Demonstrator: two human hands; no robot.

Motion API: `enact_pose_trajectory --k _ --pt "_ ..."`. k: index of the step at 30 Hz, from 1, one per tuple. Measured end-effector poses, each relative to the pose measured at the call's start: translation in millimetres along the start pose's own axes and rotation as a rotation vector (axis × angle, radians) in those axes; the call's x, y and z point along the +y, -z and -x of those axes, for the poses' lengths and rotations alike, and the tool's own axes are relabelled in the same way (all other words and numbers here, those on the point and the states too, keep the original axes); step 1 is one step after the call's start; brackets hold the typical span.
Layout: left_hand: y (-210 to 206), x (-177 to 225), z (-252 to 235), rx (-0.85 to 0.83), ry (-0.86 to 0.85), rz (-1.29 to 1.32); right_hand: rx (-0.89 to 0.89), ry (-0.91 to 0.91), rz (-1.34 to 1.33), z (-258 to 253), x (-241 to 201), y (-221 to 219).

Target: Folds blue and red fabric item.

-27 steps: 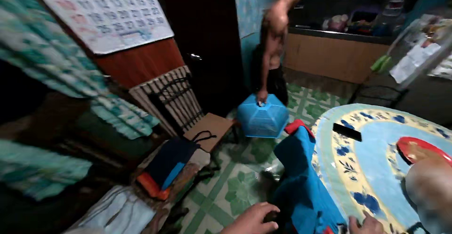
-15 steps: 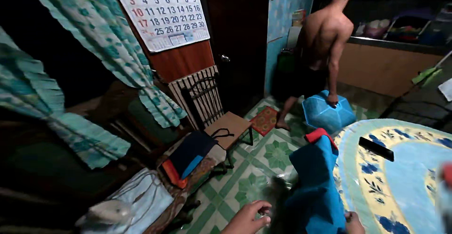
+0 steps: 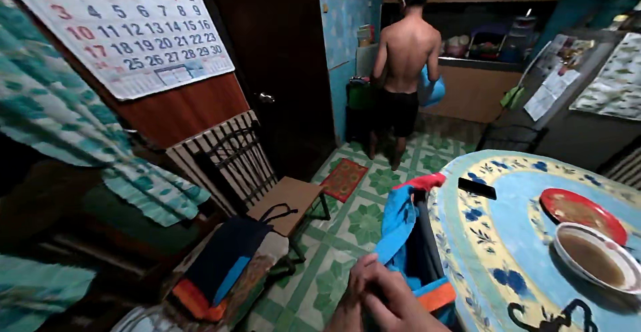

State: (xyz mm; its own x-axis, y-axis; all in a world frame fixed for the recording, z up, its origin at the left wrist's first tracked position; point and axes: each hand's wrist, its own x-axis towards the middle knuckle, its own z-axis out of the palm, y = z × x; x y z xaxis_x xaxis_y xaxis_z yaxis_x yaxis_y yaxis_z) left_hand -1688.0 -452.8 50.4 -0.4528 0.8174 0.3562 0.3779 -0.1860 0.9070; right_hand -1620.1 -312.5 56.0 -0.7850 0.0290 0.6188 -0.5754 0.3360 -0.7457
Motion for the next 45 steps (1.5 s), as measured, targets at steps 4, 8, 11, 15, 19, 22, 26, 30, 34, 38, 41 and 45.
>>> enact_pose_trajectory --k 4,8,11,15,19,22,26,30,34,38,41,45 --pt "6.0 -13.0 2.0 0.108 -0.053 0.111 -0.148 -0.082 0.073 1.4 -21.4 8.8" --pt "25.1 1.5 -9.1 0.291 -0.133 0.037 0.133 0.210 0.310 -7.1 -11.2 2.4" --pt "59.3 26.1 -14.6 0.479 -0.270 -0.066 0.245 0.275 0.615 -33.7 -9.2 5.9" --pt "101.3 88.1 0.1 0.525 -0.449 -0.135 -0.106 0.074 0.519 -58.5 -3.4 -5.3" --pt "130.3 100.9 10.3 0.496 -0.507 -0.410 -0.283 -0.210 0.256 -68.0 21.8 -35.1" --pt "149.1 91.0 15.5 0.533 -0.464 -0.686 -0.172 -0.343 0.115 -75.0 45.0 -50.4" --pt "177.5 97.3 28.9 0.649 -0.320 -1.094 0.215 -0.250 0.071 -79.0 72.7 -59.1" --pt "203.6 110.3 51.3 0.714 -0.120 -1.079 -0.014 0.041 0.308 -76.3 68.8 -33.3" --pt "219.7 121.4 79.1 0.800 0.029 -0.924 -0.490 -0.252 0.440 -80.5 55.9 6.4" --pt "224.7 129.2 95.3 0.871 0.162 -0.467 -0.464 -0.176 -0.247 -89.2 65.2 51.5" --pt "230.8 117.8 84.9 1.006 0.341 -0.308 -0.299 -0.249 -0.622 -109.2 62.0 49.2" --pt "223.0 95.7 61.1 1.024 0.573 -0.335 0.194 -0.639 -0.729 -153.2 35.2 0.5"
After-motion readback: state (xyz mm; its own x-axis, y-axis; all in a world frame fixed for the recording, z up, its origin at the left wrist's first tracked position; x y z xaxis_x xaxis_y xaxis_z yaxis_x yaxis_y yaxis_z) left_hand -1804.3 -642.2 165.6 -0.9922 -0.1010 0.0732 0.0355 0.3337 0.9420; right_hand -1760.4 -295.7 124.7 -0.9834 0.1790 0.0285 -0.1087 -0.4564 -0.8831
